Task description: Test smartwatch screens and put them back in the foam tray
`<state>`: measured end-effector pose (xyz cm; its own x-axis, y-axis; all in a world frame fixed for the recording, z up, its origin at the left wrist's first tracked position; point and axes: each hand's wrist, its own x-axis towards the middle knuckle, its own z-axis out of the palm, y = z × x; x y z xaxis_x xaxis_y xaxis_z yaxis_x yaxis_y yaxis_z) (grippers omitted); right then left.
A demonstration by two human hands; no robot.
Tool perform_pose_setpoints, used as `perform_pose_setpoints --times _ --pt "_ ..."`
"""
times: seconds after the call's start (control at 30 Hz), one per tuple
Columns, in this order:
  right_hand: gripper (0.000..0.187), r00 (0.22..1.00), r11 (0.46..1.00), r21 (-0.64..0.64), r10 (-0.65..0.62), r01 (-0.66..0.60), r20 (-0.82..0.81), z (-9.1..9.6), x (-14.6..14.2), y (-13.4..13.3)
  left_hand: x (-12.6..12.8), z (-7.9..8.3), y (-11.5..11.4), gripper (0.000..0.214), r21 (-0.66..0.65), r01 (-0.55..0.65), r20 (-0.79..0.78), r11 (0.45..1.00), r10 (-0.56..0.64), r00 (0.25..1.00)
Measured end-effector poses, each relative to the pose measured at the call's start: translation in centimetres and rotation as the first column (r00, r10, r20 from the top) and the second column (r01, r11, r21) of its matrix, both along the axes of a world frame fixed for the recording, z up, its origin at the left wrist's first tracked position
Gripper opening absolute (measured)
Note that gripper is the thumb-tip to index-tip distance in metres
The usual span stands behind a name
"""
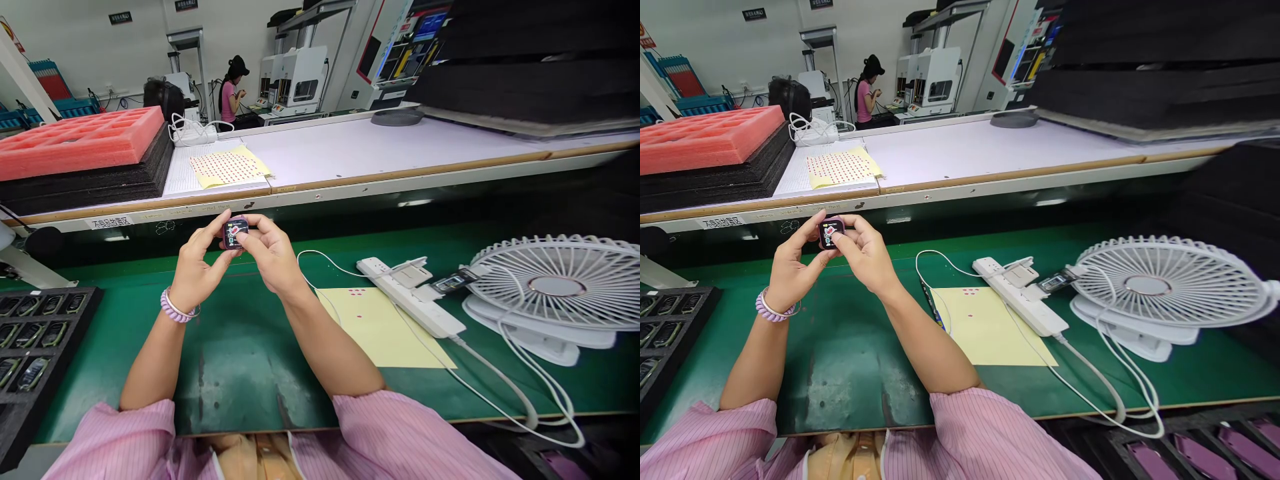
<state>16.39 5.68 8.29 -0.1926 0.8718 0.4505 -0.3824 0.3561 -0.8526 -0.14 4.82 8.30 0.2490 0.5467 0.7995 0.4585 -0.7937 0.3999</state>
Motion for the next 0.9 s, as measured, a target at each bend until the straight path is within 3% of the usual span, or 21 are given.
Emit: perform_pose_setpoints --times 0.23,0.5,0.73,0.9 --pt "0.041 0.999 1.0 -0.001 0.011 -0.011 0.039 0.1 0.1 -0.1 -0.1 0.0 0.0 0.056 -0.014 -0.033 -0.016 0.999 0.033 0.999" --pt "0.035 0.999 0.999 0.035 0.027 -0.028 0.03 0.2 0.3 -0.2 -0.1 0.1 0.0 0.057 -0.004 -0.001 -0.004 1.0 0.001 1.0" --pt "0.052 0.994 0.998 0.051 0.037 -0.042 0.102 -0.1 1.2 0.5 -0.4 -0.1 0.4 0.055 -0.028 -0.031 -0.008 0.999 0.031 0.999" --pt "0.053 0.992 0.998 0.054 0.037 -0.044 0.119 -0.5 1.7 1.3 -0.6 -0.2 0.8 0.054 -0.023 -0.033 -0.046 0.999 0.032 0.998"
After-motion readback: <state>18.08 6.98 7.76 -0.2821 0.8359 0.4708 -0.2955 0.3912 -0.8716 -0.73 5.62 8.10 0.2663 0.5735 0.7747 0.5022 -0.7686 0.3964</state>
